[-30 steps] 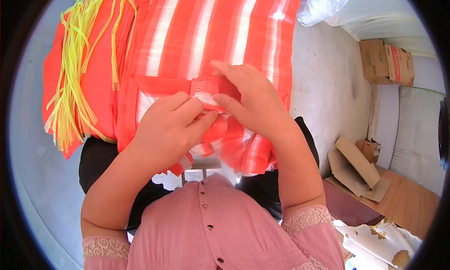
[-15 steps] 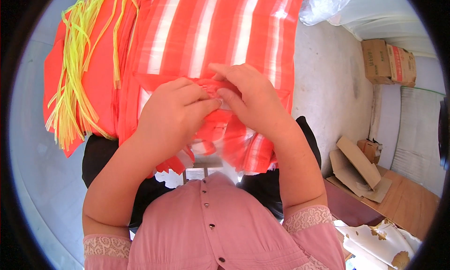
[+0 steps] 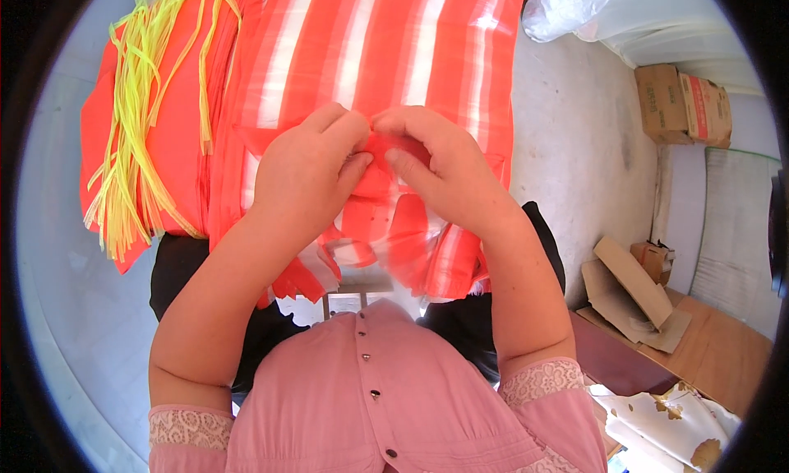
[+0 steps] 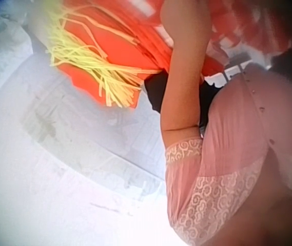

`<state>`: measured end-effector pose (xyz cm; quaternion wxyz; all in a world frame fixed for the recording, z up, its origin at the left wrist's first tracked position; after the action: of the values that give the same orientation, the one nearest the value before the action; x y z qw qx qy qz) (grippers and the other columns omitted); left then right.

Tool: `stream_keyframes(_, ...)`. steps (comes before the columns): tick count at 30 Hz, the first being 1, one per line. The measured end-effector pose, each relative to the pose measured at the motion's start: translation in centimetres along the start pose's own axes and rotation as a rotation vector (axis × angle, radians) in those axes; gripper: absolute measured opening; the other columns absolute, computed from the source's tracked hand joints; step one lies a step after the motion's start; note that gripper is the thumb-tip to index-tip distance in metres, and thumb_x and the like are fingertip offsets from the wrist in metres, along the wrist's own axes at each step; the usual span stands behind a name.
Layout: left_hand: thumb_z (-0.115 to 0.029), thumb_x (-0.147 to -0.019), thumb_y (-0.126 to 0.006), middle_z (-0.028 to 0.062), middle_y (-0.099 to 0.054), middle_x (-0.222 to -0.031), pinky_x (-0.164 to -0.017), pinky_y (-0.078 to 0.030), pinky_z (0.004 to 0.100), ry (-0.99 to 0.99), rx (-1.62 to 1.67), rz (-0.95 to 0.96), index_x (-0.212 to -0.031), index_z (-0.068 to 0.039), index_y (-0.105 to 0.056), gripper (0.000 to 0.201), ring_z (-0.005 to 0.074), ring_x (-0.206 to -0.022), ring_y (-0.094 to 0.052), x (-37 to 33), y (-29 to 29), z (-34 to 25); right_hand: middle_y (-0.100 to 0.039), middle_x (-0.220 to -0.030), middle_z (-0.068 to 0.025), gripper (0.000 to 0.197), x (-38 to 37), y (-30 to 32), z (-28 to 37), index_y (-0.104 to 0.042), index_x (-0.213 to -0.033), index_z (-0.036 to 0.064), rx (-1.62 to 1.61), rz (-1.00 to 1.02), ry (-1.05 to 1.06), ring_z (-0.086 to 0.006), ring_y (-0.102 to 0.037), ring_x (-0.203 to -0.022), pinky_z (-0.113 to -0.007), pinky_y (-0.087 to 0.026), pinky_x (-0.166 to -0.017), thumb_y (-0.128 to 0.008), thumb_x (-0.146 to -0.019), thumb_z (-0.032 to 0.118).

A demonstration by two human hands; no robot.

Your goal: The person ties bundles of red and white striped plastic bags using yellow plastic ties and places them into a white sack.

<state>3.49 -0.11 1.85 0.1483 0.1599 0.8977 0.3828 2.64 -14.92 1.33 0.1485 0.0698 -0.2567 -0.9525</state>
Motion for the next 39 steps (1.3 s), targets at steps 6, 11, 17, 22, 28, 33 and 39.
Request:
stream_keyframes(6,-0.008,-0.087,-0.074,0.0104,-0.065,-0.099,-0.072,-0.055,0.0436,-0.145,-0.005,-0.052,-0.097,-0.005,-0.069,0.011,0.0332,-0.086,-0.068,0.3,-0.2,0.0,-0.058,-0.139,-0.0158,0.028,0.7,-0.9,0.9,-0.071,-0.111,0.0004,0.169,0.175,0.119,-0.0309,-0.063,-0.116,-0.041,-0.055,-0.094,-0.078,-0.084,0.004)
stream_keyframes(11,-0.008,-0.080,-0.080,0.0114,-0.067,-0.106,-0.083,-0.055,0.0417,-0.228,-0.127,0.009,-0.105,-0.002,-0.071,0.028,0.0328,-0.098,-0.067,0.6,0.0,-0.6,-0.058,-0.140,-0.0162,0.041,1.1,-0.8,1.9,-0.071,-0.118,0.0021,0.308,0.125,0.213,-0.0331,-0.062,-0.116,-0.044,-0.055,-0.094,-0.083,-0.079,0.007)
stream_keyframes(17,-0.013,-0.072,-0.083,0.0106,-0.065,-0.112,-0.090,-0.053,0.0418,-0.313,-0.195,0.110,-0.111,-0.002,-0.071,0.043,0.0313,-0.105,-0.062,0.7,1.2,-1.6,-0.060,-0.137,-0.0153,0.045,1.2,-0.9,2.0,-0.068,-0.121,0.0011,0.477,0.087,0.237,-0.0341,-0.063,-0.115,-0.044,-0.055,-0.094,-0.080,-0.078,0.008)
stream_keyframes(22,-0.005,-0.073,-0.074,0.0107,-0.066,-0.108,-0.087,-0.053,0.0420,-0.355,-0.244,0.056,-0.111,-0.002,-0.071,0.037,0.0303,-0.101,-0.063,0.7,0.9,-1.0,-0.063,-0.125,-0.0156,0.038,1.1,-1.0,2.8,-0.068,-0.115,-0.0025,0.571,0.051,0.317,-0.0327,-0.063,-0.112,-0.043,-0.055,-0.093,-0.074,-0.080,0.013)
stream_keyframes(28,-0.002,-0.073,-0.072,0.0104,-0.066,-0.106,-0.086,-0.053,0.0421,-0.368,-0.244,0.019,-0.110,-0.001,-0.071,0.037,0.0299,-0.098,-0.064,0.6,1.3,-1.0,-0.067,-0.110,-0.0107,0.033,1.5,-1.2,3.2,-0.070,-0.112,-0.0021,0.737,0.016,0.383,-0.0302,-0.063,-0.101,-0.040,-0.054,-0.089,-0.068,-0.080,0.006)
stream_keyframes(33,0.004,-0.070,-0.072,0.0107,-0.066,-0.105,-0.084,-0.054,0.0419,-0.369,-0.294,-0.032,-0.108,-0.002,-0.071,0.038,0.0300,-0.099,-0.064,0.5,2.9,-0.6,-0.069,-0.109,-0.0110,0.035,1.1,0.5,2.9,-0.071,-0.111,0.0001,0.560,-0.059,0.236,-0.0312,-0.065,-0.097,-0.042,-0.056,-0.086,-0.069,-0.077,-0.006)
stream_keyframes(39,-0.004,-0.078,-0.079,0.0107,-0.066,-0.086,-0.072,-0.053,0.0380,-0.241,-0.121,-0.035,-0.103,-0.003,-0.073,0.026,0.0274,-0.082,-0.066,1.6,6.3,1.2,-0.068,-0.091,-0.0138,0.013,1.1,1.7,2.8,-0.070,-0.100,-0.0014,0.330,0.132,0.073,-0.0311,-0.065,-0.083,-0.041,-0.054,-0.075,-0.065,-0.089,0.002)
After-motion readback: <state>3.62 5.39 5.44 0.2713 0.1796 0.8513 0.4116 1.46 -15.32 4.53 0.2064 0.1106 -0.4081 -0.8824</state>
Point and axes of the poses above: each hand's wrist, its own x-axis away from the middle knuckle, its own y-axis out of the back of the hand, z = x × y, the point moved 8 cm from there along -x, towards the middle knuckle
